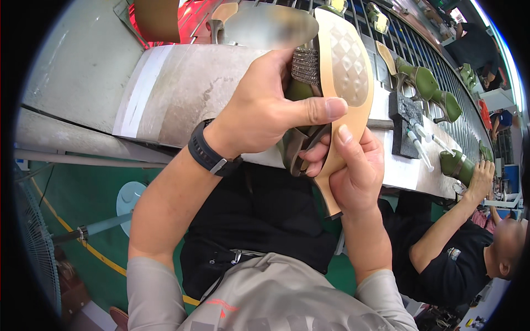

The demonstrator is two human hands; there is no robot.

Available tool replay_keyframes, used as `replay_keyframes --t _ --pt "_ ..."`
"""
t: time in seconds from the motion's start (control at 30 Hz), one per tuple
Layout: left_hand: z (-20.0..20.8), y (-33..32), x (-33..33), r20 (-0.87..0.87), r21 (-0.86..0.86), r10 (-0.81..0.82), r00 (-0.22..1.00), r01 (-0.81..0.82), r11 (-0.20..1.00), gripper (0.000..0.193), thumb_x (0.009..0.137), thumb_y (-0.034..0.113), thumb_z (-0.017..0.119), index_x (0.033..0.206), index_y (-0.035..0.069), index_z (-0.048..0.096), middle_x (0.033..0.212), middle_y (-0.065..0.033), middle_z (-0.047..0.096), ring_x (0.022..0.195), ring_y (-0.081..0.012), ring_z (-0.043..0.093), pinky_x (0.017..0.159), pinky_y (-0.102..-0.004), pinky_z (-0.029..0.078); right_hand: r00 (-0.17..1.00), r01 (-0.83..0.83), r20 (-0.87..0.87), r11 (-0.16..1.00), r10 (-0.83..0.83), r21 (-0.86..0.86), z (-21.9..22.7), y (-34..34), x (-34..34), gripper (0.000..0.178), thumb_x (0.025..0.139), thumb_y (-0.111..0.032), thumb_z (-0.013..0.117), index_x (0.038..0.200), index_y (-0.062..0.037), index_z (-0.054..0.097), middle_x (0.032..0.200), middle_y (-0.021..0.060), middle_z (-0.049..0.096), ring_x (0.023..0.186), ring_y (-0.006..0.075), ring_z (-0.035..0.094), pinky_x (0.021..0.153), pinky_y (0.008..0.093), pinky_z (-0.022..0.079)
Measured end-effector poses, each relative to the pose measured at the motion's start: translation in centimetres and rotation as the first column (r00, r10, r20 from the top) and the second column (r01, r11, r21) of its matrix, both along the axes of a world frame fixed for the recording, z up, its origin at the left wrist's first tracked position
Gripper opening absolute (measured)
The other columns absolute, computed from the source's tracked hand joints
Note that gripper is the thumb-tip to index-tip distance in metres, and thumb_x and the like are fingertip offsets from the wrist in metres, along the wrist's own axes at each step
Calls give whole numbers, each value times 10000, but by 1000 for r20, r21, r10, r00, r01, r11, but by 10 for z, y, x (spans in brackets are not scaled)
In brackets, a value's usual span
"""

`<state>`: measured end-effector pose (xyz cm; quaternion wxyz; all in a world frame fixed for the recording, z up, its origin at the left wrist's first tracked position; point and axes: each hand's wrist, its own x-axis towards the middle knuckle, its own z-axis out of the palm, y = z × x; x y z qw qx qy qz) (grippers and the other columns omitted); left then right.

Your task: The person assembles high-heeled shoes by taking lasted shoe uppers and soles from a conveyor, pressing each sole and heel onto the shoe by hand, and hammering along the edges and heels with a hammer.

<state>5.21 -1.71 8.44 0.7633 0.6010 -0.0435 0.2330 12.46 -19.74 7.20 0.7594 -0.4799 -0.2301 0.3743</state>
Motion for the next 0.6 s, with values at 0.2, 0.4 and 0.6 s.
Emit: replay_keyframes --t 0.2,0.4,0.6 --pt "-2 10 -34 -54 5 35 998 -35 999 808 808 219 933 1433 -46 494 1276 -99 667 1162 -171 638 1039 -346 513 994 -78 70 990 86 -114 18 -1 -13 299 1025 -229 697 1072 65 669 864 156 737 688 167 715 667 293 619" --pt "-34 9 -95 24 3 97 995 -97 995 1385 577 375 1049 1631 32 219 1597 -209 429 1454 -296 469 1166 -457 451 809 -176 488 927 328 -331 27 -5 -13 192 972 -164 758 971 22 708 693 83 687 605 124 639 561 318 499" --pt "-61 0 -134 28 223 87 996 -91 971 1220 652 398 1004 1595 27 324 1551 -235 501 1460 -334 480 1219 -492 372 574 -210 744 940 341 -269 35 11 -22 221 926 -175 791 842 -26 651 655 125 595 571 318 618 544 390 498"
